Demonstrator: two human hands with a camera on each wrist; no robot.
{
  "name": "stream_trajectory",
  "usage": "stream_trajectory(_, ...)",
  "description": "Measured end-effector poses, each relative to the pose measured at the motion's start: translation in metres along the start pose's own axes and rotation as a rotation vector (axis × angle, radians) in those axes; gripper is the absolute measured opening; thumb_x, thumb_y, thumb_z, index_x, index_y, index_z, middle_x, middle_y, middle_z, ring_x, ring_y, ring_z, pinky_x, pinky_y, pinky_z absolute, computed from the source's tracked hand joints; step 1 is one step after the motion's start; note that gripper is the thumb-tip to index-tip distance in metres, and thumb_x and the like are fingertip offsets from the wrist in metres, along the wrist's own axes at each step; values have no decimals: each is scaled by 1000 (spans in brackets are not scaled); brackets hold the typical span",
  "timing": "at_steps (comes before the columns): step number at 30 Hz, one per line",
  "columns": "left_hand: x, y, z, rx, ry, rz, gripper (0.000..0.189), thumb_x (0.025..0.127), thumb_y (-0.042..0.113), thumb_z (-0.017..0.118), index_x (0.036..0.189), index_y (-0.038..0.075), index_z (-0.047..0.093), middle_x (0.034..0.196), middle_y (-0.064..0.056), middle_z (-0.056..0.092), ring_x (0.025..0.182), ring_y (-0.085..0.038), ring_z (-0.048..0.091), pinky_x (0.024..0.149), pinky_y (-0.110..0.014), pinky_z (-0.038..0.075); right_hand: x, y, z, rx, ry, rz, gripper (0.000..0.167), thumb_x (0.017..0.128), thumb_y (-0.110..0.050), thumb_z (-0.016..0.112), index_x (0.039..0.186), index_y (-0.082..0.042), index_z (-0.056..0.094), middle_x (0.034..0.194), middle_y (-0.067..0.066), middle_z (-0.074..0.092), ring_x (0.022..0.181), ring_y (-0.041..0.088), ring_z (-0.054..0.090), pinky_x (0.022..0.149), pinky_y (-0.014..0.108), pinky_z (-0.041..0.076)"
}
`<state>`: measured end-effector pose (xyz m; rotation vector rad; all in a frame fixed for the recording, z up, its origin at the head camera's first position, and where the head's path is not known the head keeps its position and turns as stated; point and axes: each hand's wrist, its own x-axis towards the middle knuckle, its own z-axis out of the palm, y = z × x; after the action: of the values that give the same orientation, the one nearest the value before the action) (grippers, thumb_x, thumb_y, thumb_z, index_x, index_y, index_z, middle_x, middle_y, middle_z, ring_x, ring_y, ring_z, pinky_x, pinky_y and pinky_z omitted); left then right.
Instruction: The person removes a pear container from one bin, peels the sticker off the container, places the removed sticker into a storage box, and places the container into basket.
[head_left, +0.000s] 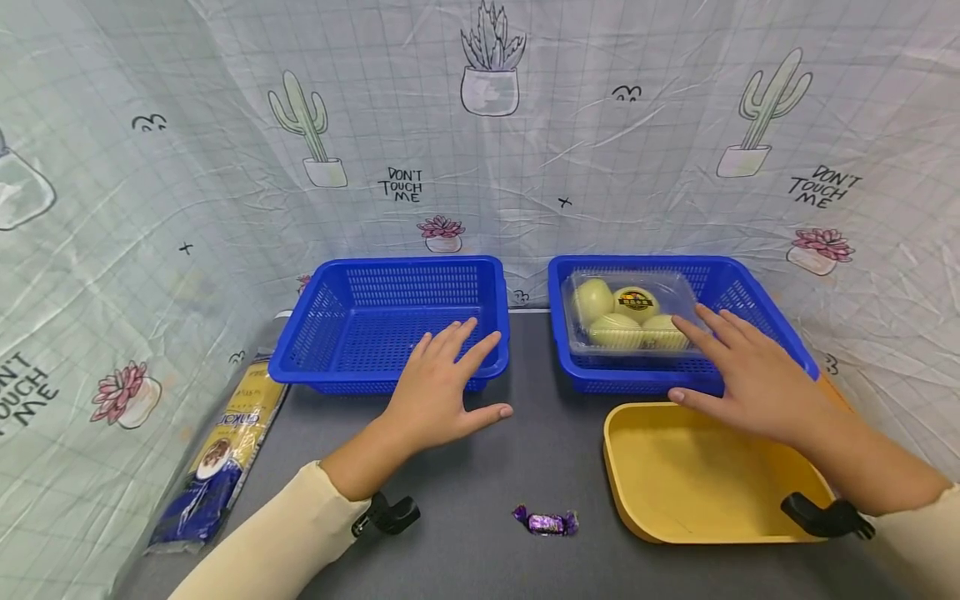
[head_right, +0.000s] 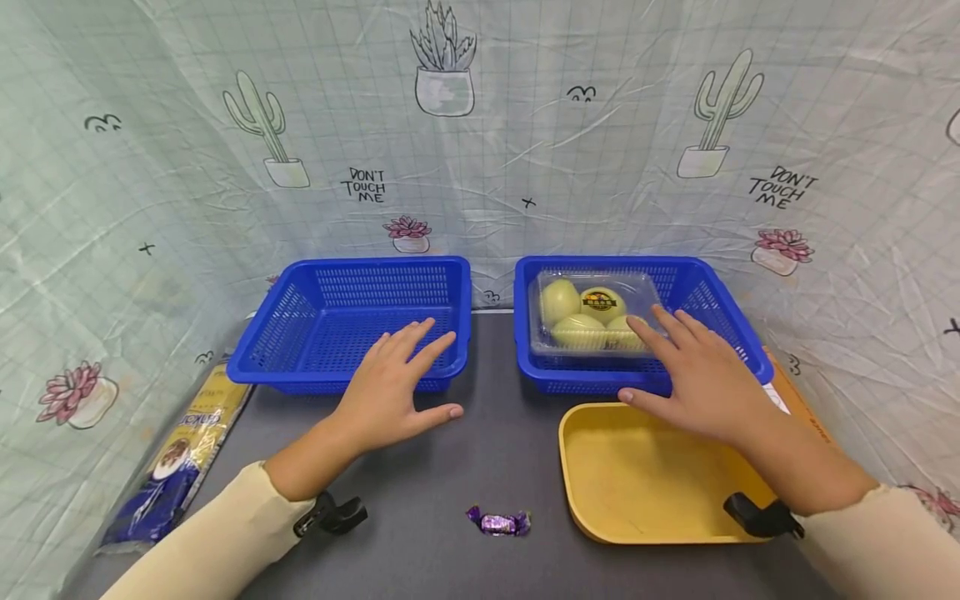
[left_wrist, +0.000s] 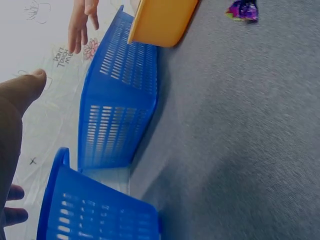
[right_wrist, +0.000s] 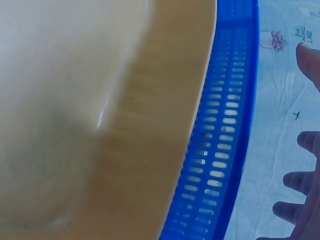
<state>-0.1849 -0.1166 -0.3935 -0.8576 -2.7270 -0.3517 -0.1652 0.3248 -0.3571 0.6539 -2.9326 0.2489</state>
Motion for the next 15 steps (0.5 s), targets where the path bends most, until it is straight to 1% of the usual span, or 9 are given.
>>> stream_trajectory(6,9,6,2,-17,42,9,91,94,79,60,167,28,40,170,-13,37,157,-37,33,123,-67,26,6,11,-4,27,-25,12,99,92,-57,79,170,-20,32,170,28,28,150,57,30,114,77,29)
stream_trajectory(10,16,12,4,-31,49,-1,89,95,77,60,167,27,41,170,-13,38,156,-37,34,122,-67,27,8,18,-6,31,-37,29,98,92,-58,79,170,-21,32,170,28,29,149,58,31,112,80,29)
stream_trajectory(15,22,19,7,-41,52,-17,86,97,74,60,166,27,42,169,-13,39,156,-37,34,122,-66,28,11,25,-8,24,-40,46,97,92,-59,77,169,-19,34,169,27,30,149,58,32,110,82,29)
